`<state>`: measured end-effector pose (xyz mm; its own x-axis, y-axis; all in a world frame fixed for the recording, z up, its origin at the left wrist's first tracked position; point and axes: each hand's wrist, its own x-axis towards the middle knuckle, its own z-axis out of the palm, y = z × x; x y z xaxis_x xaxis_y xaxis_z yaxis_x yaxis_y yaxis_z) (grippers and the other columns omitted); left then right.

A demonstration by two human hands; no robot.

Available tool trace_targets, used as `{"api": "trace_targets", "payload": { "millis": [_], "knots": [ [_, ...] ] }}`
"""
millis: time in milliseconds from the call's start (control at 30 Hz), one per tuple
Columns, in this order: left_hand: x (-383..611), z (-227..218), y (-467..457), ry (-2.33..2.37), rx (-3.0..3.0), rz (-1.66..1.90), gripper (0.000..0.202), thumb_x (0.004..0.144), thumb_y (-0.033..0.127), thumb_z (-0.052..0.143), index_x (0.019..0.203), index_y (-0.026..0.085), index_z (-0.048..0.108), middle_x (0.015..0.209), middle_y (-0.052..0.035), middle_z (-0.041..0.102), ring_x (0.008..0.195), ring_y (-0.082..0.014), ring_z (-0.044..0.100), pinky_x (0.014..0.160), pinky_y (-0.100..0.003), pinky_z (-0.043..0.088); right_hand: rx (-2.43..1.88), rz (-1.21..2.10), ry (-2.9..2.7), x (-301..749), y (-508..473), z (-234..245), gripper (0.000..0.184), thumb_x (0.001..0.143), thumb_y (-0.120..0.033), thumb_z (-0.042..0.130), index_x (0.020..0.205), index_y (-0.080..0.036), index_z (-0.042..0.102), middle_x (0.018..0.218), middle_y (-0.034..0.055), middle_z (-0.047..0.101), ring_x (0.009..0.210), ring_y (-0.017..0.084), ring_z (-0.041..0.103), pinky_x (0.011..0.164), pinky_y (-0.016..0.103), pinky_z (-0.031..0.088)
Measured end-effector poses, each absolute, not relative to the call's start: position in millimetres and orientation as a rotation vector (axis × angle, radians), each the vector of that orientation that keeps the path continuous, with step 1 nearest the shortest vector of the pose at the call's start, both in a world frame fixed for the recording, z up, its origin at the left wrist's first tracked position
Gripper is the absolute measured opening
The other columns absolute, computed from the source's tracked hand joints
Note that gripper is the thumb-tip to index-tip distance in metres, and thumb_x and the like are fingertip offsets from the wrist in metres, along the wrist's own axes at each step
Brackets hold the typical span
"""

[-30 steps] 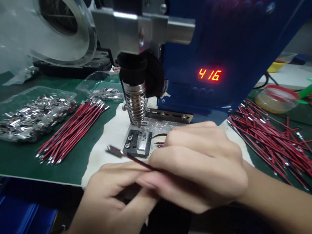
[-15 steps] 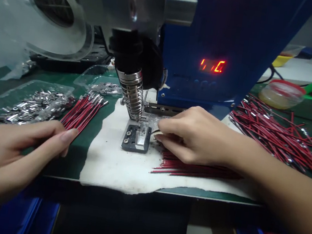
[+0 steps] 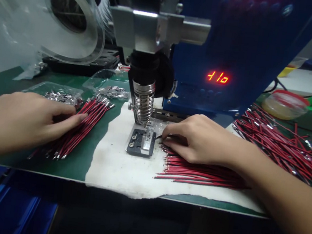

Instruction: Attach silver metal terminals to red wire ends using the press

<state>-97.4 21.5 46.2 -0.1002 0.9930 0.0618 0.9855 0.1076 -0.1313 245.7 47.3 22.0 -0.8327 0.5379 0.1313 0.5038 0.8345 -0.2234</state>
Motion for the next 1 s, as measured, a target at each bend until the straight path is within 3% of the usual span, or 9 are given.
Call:
{"api": "trace_targets", "payload": {
  "millis": [267,467,633,800,1000],
  "knots": [
    [-110,35,42,-2.205,-2.006,-0.099,0.033,0.086,0.051,0.076,0.071,0.021,0.079,0.052,0.0029,0.053,0.054,-0.0149,0.031,0.063,-0.027,0.011,-0.891,0.355,-2.837,247,49,24,0.021,0.099,-0.025,0.058,0.102,-0.021,0.078,0.082,0.0020,0.080,0.066,0.016,0.072,0.060,0.026,0.046],
    [-134,50,25,-2.209,-1.875,-0.274,0.050,0.095,0.056,0.056,0.061,0.020,0.065,0.042,0.0040,0.041,0.054,-0.0133,0.032,0.066,-0.027,0.015,-0.959,0.323,-2.835,245,48,22,0.016,0.098,-0.026,0.058,0.098,-0.022,0.074,0.070,0.0005,0.073,0.056,0.015,0.065,0.054,0.027,0.038],
    [-159,62,15,-2.225,-2.026,-0.185,0.072,0.092,0.065,0.026,0.096,0.014,0.075,0.050,0.0043,0.052,0.066,-0.0131,0.047,0.074,-0.025,0.021,-0.846,0.390,-2.809,246,51,18,0.019,0.100,-0.027,0.057,0.097,-0.020,0.074,0.080,0.0031,0.074,0.065,0.015,0.066,0.061,0.027,0.044],
    [-157,62,23,-2.388,-2.112,-0.302,0.042,0.083,0.050,0.064,0.106,0.019,0.080,0.053,0.0045,0.055,0.063,-0.0161,0.047,0.071,-0.025,0.027,-0.743,0.410,-2.716,249,54,15,0.016,0.099,-0.029,0.063,0.092,-0.020,0.074,0.091,0.0061,0.072,0.075,0.017,0.068,0.067,0.027,0.050],
    [-154,57,30,-2.521,-2.124,-0.382,0.038,0.082,0.053,0.072,0.098,0.020,0.081,0.054,0.0033,0.055,0.065,-0.0169,0.044,0.075,-0.027,0.027,-0.690,0.455,-2.643,252,57,17,0.013,0.096,-0.031,0.068,0.092,-0.021,0.074,0.088,0.0043,0.075,0.074,0.016,0.069,0.065,0.026,0.052]
  ]
}}
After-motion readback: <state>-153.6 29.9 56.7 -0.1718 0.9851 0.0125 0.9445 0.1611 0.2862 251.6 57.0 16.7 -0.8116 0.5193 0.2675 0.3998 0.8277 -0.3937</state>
